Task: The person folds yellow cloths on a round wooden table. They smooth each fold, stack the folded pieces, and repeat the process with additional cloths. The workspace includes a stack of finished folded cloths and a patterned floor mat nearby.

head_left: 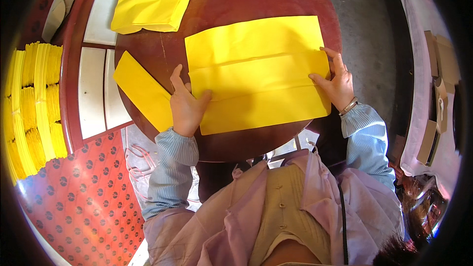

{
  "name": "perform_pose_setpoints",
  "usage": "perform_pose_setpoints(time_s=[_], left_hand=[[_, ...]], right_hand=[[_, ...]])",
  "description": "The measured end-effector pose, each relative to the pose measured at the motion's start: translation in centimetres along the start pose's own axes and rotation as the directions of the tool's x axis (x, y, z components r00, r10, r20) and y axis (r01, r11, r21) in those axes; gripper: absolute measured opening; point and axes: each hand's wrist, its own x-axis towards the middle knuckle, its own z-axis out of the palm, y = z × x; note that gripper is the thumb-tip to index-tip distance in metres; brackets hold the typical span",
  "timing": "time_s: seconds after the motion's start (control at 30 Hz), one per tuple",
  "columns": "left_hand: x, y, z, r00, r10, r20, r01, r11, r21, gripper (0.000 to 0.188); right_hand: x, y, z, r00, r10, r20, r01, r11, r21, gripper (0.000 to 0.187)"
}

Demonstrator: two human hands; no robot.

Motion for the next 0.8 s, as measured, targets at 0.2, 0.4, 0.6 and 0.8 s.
perform_pose_setpoints(time_s=[0.2,0.4,0.6,0.8], left_hand=[[-0.1,-0.1,0.6,0.996,0.087,-0.025,-0.086,0.996,0.031,0.094],[-0.7,0.4,0.7,0.764,0.645,-0.031,-0.511,0.633,0.581,0.07],[0.7,-0.7,2.9,0.726,0.642,0.247,-0.668,0.743,0.031,0.049],[-1.3,0.9,10.6,0.813,0.571,-0.111,-0.491,0.776,0.397,0.05]], right_hand=[[-0.1,0.3,0.2,0.994,-0.101,-0.032,0.101,0.995,0.012,0.075],[0.1,0.8,0.1,0.979,-0.195,-0.067,0.194,0.981,-0.021,0.079],[0.3,0.4,0.6,0.961,-0.249,-0.122,0.241,0.967,-0.077,0.082],[-0.5,-1.5,-0.1,0.946,-0.26,-0.191,0.173,0.908,-0.381,0.085]])
